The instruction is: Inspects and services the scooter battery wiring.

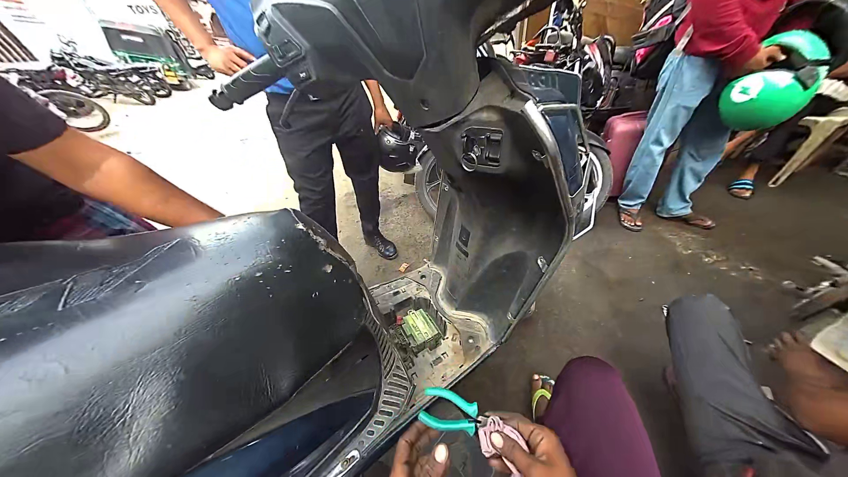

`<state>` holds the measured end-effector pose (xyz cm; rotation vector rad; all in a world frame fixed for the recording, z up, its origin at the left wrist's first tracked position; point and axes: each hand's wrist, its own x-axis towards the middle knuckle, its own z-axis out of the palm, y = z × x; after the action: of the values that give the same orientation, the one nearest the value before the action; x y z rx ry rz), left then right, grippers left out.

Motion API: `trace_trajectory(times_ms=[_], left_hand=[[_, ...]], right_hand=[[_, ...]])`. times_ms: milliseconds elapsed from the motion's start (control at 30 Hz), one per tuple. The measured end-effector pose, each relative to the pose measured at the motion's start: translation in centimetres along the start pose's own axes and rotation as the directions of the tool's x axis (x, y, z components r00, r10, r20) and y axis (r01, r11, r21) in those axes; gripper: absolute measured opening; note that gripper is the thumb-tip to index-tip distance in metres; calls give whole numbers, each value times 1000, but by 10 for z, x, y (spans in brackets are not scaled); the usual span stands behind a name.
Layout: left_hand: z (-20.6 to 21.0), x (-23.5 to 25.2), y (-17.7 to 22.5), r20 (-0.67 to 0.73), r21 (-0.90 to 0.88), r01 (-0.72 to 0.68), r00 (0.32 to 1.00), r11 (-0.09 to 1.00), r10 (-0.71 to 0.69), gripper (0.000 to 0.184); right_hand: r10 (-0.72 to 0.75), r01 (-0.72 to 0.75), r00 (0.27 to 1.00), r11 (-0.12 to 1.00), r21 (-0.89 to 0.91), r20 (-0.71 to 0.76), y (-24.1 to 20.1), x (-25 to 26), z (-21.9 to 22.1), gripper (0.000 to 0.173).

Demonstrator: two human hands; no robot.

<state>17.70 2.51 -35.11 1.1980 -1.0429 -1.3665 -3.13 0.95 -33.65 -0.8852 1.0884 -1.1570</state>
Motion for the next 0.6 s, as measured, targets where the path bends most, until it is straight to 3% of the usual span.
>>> trace_trajectory(times_ms=[67,100,167,233,300,333,367,400,433,467,500,533,600], left_hand=[[-1,19,-5,-46,-168,-47,998,985,40,59],[5,26,-4,-79,-274,-84,995,958,65,50],[21,38,0,-182,-452,-154,980,879,78,32],[36,53,6,-217,-634,-184,975,751,56,33],[52,73,17,-244,-683,-231,966,693,82,33],[61,86,24,-286,-615,-280,950,738,122,30],[71,100,29,-333,-478,-337,924,811,188,26],[80,115,31,-348,-295,-388,895,873,280,26],[90,128,29,-331,-96,-423,867,901,372,26],[98,140,21,-278,92,-430,855,898,438,26],[104,150,8,-214,233,-417,859,879,465,26],[108,159,-8,-164,303,-400,872,865,460,27],[108,181,-38,-166,346,-373,879,861,448,27]], right_hand=[[195,-192,971,981,-33,138,-10,14,-15,19],[267,-259,940,964,-66,215,-12,24,-20,19],[368,-365,877,928,-70,310,-16,44,-27,19],[439,-459,825,888,-31,357,-29,69,-29,18],[473,-476,783,874,-99,405,-49,101,-30,18],[472,-407,775,881,-240,420,-63,119,-30,19],[445,-242,796,855,-458,410,-79,138,-29,21],[372,-8,851,714,-700,370,-98,156,-26,23],[226,170,926,468,-867,303,-114,173,-21,24],[10,242,967,262,-934,254,-121,188,-17,23],[-211,251,954,178,-952,212,-123,204,-14,23],[-357,233,923,218,-948,145,-122,219,-13,21],[-466,206,884,333,-920,29,-116,242,-14,21]])
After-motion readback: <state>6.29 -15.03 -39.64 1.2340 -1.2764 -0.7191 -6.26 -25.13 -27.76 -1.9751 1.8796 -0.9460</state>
